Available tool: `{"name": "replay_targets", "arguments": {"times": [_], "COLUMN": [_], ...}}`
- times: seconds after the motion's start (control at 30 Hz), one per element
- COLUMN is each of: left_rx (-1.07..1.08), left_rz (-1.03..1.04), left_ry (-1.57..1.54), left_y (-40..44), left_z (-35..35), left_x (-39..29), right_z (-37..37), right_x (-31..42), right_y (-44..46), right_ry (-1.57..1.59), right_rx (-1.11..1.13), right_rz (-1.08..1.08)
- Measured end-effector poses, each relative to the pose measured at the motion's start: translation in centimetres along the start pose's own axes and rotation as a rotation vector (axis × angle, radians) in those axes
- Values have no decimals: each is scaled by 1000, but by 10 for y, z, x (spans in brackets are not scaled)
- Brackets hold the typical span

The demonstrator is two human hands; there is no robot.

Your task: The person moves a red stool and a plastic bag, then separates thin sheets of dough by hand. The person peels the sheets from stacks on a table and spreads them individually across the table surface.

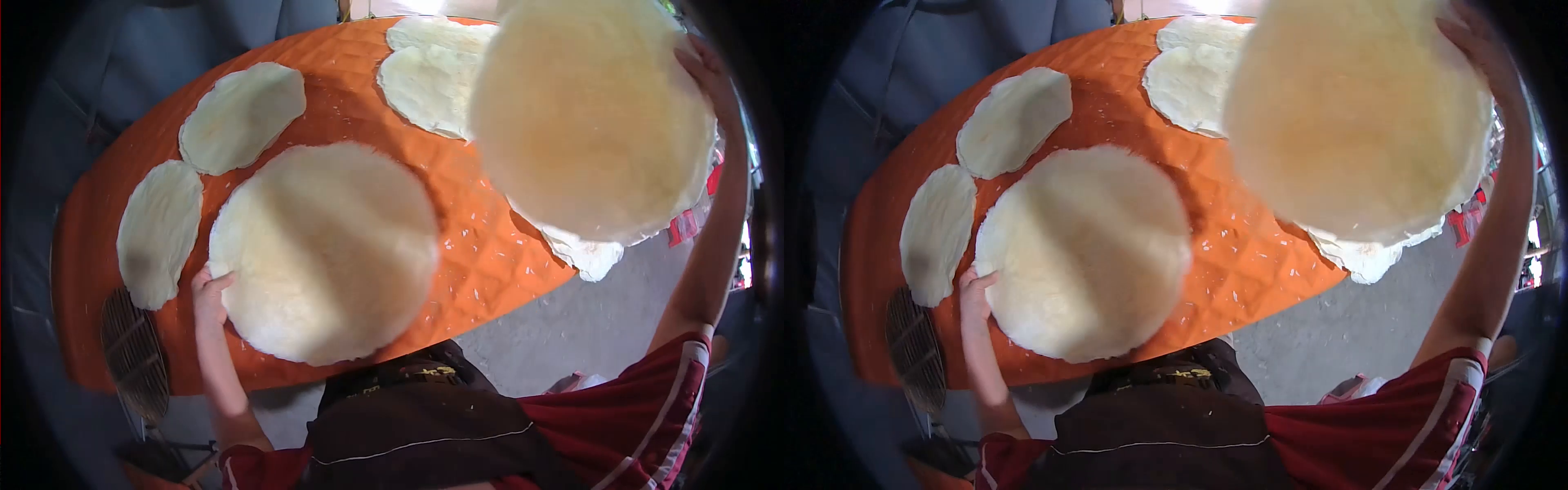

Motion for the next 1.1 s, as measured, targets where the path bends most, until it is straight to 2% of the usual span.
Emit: {"name": "replay_targets", "arguments": {"times": [0.07, 0.1, 0.13, 0.17, 0.2, 0.23, 0.27, 0.3, 0.33, 0.37, 0.4, 0.47, 0.53, 0.63, 0.7, 0.77, 0.9, 1.1], "left_rx": [-7, -187, -222, -252, -140, -30, 218, 391, 595, 675, 670, 623, 652, 710, 742, 769, 788, 771], "left_rz": [9, 50, 226, 401, 389, 369, 207, -31, -137, -264, -205, -85, -146, -165, -189, -227, -307, -318], "left_ry": [313, 851, 676, 495, 443, 390, -4, -370, -351, -513, -459, -233, -329, -415, -459, -500, -584, -692], "left_y": [11, 25, 25, 18, -1, -22, -31, -46, -59, -73, -76, -80, -82, -88, -93, -95, -93, -92], "left_z": [-30, -54, -43, -21, 28, 77, 124, 171, 215, 246, 265, 275, 272, 273, 276, 278, 279, 279], "left_x": [9, 12, -2, -16, -33, -49, -27, -6, 11, 24, 32, 38, 30, 14, 5, 2, 4, 4], "right_z": [38, 77, 117, 173, 222, 249, 289, 323, 355, 396, 427, 481, 477, 466, 457, 449, 415, 420], "right_x": [39, 58, 74, 80, 113, 133, 114, 111, 99, 82, 74, 45, 54, 57, 55, 54, 79, 64], "right_y": [-13, -23, -30, -36, -61, -94, -89, -106, -122, -141, -164, -209, -226, -234, -237, -241, -239, -242], "right_ry": [18, -89, -196, -322, -722, -607, -410, -223, -14, 217, 368, 828, 1198, 1292, 1201, 1089, 675, 791], "right_rx": [-83, -58, -38, 305, 223, -55, 245, 415, 520, 603, 743, 809, 794, 697, 597, 556, 371, 438], "right_rz": [-21, -28, -37, 23, -797, -978, -515, -405, -156, -61, 3, 275, 520, 394, 369, 345, 89, 219]}}
Point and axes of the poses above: each hand's wrist, its own y-axis towards the middle knuckle, its own z-axis out of the palm, x = y × z, the point moved 9 cm from there along y, towards the middle knuckle, and after that the axes turned 1 degree about -x, right-handed, at the moved point
